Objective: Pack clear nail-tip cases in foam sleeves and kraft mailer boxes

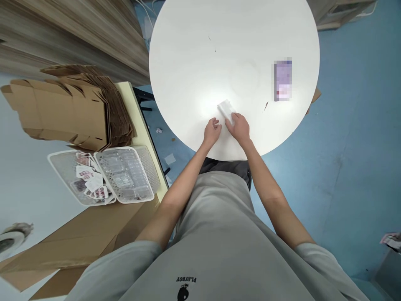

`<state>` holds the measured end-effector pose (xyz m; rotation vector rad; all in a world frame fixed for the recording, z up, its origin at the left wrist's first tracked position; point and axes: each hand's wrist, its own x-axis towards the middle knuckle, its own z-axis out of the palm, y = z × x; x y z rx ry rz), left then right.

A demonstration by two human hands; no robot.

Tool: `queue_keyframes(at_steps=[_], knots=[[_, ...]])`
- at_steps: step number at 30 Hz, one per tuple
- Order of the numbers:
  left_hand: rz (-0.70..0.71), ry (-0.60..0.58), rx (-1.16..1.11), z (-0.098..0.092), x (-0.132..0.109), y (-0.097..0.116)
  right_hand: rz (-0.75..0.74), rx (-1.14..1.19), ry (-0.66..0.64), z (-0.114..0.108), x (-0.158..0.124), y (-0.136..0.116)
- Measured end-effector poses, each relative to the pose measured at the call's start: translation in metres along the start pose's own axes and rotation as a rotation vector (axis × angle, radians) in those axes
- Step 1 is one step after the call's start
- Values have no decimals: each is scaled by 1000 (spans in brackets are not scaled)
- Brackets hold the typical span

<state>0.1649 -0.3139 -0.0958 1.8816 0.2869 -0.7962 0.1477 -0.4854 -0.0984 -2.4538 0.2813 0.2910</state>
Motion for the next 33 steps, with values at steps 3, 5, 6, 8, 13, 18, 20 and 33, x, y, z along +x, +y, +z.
queue_keyframes(at_steps=[3,5,6,8,13,18,20,33], knots=[[38,-30,-44,12,10,10,31,55,23,-18,1,1],[67,-45,-87,24,19,21,65,87,29,-27,0,0],[78,-51,-114,31,22,26,83,101,31,-30,0,0],[66,-36,-156,44,29,36,106,127,47,-33,3,2],[-46,149,-175,72,41,50,119,122,206,-35,33,26],[-59,304,-302,89,46,56,208,94,135,-42,66,39],[-30,380,-320,83,48,53,229,115,90,-38,71,28],[-24,615,-240,-118,99,-9,102,93,-131,68,121,-138]])
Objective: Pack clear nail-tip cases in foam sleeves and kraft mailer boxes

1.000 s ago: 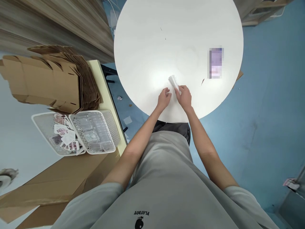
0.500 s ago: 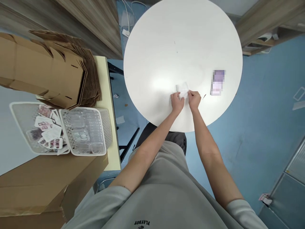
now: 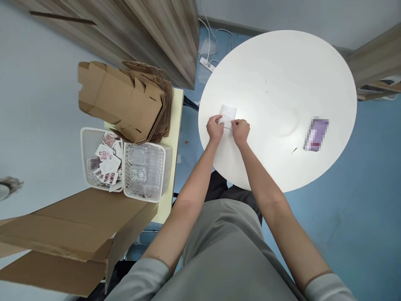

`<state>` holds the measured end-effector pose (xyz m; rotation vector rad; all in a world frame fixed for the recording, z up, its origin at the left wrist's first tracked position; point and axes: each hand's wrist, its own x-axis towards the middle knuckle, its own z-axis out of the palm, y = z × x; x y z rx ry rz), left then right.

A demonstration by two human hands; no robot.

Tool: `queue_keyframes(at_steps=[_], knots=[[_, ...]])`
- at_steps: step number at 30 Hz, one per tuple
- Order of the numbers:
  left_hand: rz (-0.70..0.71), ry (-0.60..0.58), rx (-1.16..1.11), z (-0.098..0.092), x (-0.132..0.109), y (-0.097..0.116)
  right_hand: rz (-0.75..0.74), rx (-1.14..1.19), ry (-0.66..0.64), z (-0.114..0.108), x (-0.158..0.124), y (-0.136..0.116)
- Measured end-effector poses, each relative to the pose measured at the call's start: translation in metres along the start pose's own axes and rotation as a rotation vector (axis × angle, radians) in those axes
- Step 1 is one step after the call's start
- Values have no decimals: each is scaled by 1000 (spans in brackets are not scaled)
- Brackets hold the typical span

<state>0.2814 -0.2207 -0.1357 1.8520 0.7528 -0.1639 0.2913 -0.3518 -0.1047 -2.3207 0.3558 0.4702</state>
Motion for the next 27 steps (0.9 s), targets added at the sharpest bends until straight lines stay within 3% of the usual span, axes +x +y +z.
queue_keyframes(at_steps=[5,9,14,17,21,24,27], knots=[[35,17,60,4,-3,5,56,24,12,-1,3,-9],[76,-6,159,6,-12,14,5,-46,8,1,-4,-13],[197,-132,364,-17,-29,26,-98,-99,-69,-3,-23,-10],[334,-74,338,-56,-44,29,-123,-55,-54,-16,-44,-3],[496,210,252,-144,-54,31,-125,52,-9,-34,-79,2],[452,348,302,-211,-45,34,-175,140,-15,-42,-108,-3],[307,369,423,-253,-29,37,-234,213,-56,-45,-135,-16]])
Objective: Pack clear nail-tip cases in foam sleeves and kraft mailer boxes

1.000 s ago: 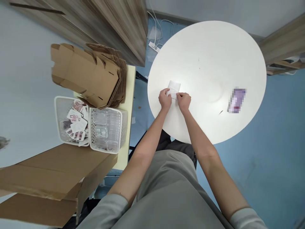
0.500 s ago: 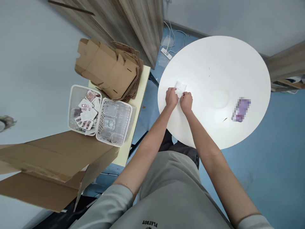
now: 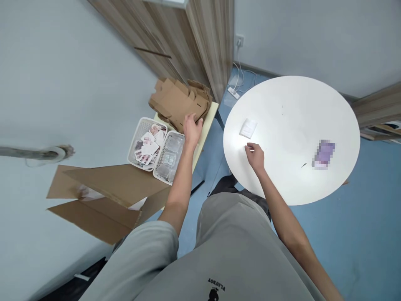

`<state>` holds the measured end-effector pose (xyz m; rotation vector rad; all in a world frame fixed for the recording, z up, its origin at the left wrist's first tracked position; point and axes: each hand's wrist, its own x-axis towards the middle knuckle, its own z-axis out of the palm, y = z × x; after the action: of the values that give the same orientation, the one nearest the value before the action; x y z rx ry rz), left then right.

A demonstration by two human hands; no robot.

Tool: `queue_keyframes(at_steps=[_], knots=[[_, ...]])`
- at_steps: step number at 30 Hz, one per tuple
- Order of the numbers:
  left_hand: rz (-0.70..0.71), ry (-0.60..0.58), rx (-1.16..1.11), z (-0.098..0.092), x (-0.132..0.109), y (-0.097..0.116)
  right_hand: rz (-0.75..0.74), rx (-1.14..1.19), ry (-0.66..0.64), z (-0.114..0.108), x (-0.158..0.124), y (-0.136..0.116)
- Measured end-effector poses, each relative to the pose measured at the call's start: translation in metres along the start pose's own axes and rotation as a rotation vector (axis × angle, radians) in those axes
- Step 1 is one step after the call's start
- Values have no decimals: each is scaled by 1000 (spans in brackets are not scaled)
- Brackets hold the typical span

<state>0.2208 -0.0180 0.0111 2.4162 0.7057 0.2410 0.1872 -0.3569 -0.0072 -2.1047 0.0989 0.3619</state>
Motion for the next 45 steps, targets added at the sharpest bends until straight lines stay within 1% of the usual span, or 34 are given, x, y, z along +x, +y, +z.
queue_keyframes(at_steps=[3,5,7,10,13,16,19,23,28,31,33,36,39,41,45], knots=[[-94,-121,146,-11,17,-8,-42,53,-17,1,-18,-20],[-139,-189,201,-12,23,-11,-51,78,-21,-2,-26,-31],[-187,-229,200,-12,26,-14,-46,102,-24,-6,-32,-38],[-245,-236,121,-10,32,-20,-17,134,-15,-13,-38,-43],[-266,-241,43,-9,39,-26,5,155,-5,-17,-43,-44],[-287,-239,100,-11,41,-27,14,163,2,-19,-48,-45],[-247,-218,211,-15,36,-22,8,173,11,-21,-53,-47],[-169,-254,319,-19,29,-15,2,197,27,-25,-59,-48],[-95,-305,390,-22,32,-10,25,218,54,-28,-64,-43],[-73,-308,500,-22,32,-3,35,224,67,-29,-69,-40],[-33,-303,584,-22,29,1,33,227,75,-29,-72,-37],[57,-378,660,-29,23,0,24,229,81,-30,-78,-33],[65,-455,686,-41,19,-4,35,238,82,-33,-83,-31],[53,-441,691,-50,17,-3,46,250,86,-35,-85,-31],[15,-299,703,-73,12,9,43,290,101,-40,-86,-36]])
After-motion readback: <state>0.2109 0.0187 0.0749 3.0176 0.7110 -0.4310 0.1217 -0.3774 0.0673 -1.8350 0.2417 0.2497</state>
